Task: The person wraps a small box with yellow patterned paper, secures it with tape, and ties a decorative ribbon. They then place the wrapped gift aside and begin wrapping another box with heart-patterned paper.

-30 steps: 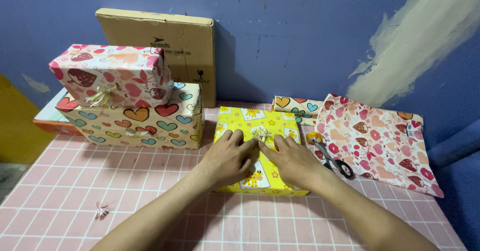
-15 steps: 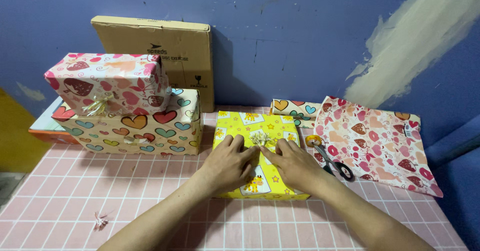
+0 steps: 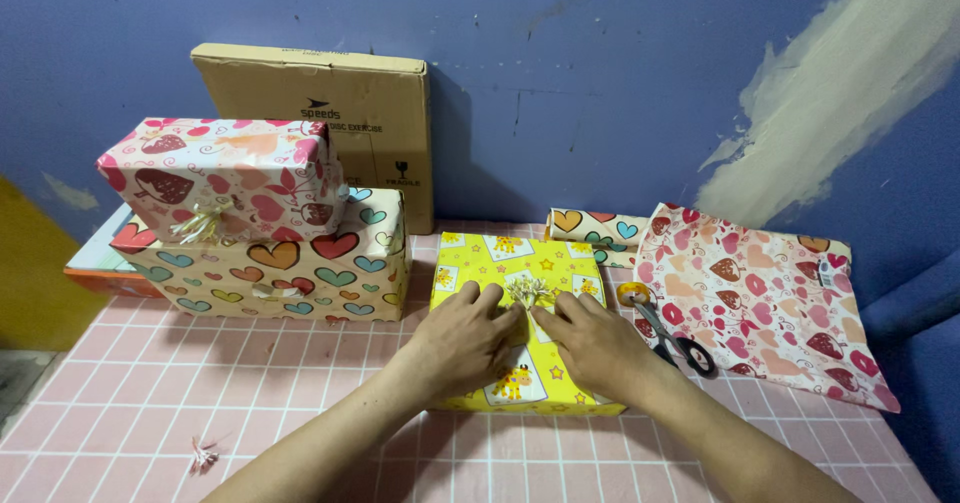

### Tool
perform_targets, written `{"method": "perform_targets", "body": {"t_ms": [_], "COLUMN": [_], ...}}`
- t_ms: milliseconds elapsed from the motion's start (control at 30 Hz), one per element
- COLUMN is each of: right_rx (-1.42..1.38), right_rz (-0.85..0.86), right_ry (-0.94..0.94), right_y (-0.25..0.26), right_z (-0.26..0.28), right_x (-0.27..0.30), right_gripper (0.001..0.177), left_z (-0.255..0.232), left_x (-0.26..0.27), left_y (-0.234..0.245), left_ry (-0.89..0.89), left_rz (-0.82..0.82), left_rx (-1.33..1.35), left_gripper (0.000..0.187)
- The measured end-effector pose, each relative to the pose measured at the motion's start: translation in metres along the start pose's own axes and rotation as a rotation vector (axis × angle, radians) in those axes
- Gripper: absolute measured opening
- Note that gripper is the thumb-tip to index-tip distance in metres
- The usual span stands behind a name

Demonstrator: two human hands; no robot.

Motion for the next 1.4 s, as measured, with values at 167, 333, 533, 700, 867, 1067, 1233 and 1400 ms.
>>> {"method": "perform_targets", "body": {"t_ms": [167, 333, 533, 700, 867, 1067, 1233, 1400], "right_rx": [0.007, 0.026, -0.004, -0.025, 0.025, -0.009, -0.045, -0.082], "right_rz": [-0.037, -0.057, -0.082, -0.073, -0.116, -0.194, -0.239, -0.285], "right_ry": [0.003, -0.001, -0.027, -0.153, -0.192, -0.187, -0.076, 0.157], "right_y": [-0.002, -0.005, -0.008, -0.007, -0.003, 0.022, 0.044, 0.046], "right_z": [0.002, 0.003, 0.002, 0.0, 0.001, 0.015, 0.042, 0.077], "right_x": [0.003, 0.006, 0.006, 0.009, 0.008, 0.003, -0.02, -0.058], "right_gripper": [0.049, 0.048, 0.047, 0.043, 0.038, 0.031, 0.034, 0.033], "left_z": [-0.001, 0.0, 0.0, 0.001, 0.002, 0.009, 0.031, 0.066], "left_x": [0.003, 0.002, 0.005, 0.006, 0.005, 0.015, 0.049, 0.093], "left_y": [0.001, 0.002, 0.002, 0.0, 0.002, 0.029, 0.073, 0.114], "left_ry": [-0.068, -0.072, -0.051, -0.002, -0.023, 0.077, 0.111, 0.231], "left_rz": [-0.034, -0.035, -0.069, -0.081, -0.086, 0.004, -0.039, -0.061], "left_rx": [-0.032, -0.027, 0.036, 0.033, 0.034, 0.391, 0.333, 0.26], "left_gripper": [0.048, 0.045, 0.042, 0.034, 0.032, 0.048, 0.038, 0.023]}}
Point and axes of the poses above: each hand's wrist, its own x-axis away from the middle knuckle, its own y-axis out of the back of the hand, z = x × y, the point moved 1 cm from there along -x, towards the middle knuckle, and after that the axes turned 15 degrees about y, right-handed, at the moved point
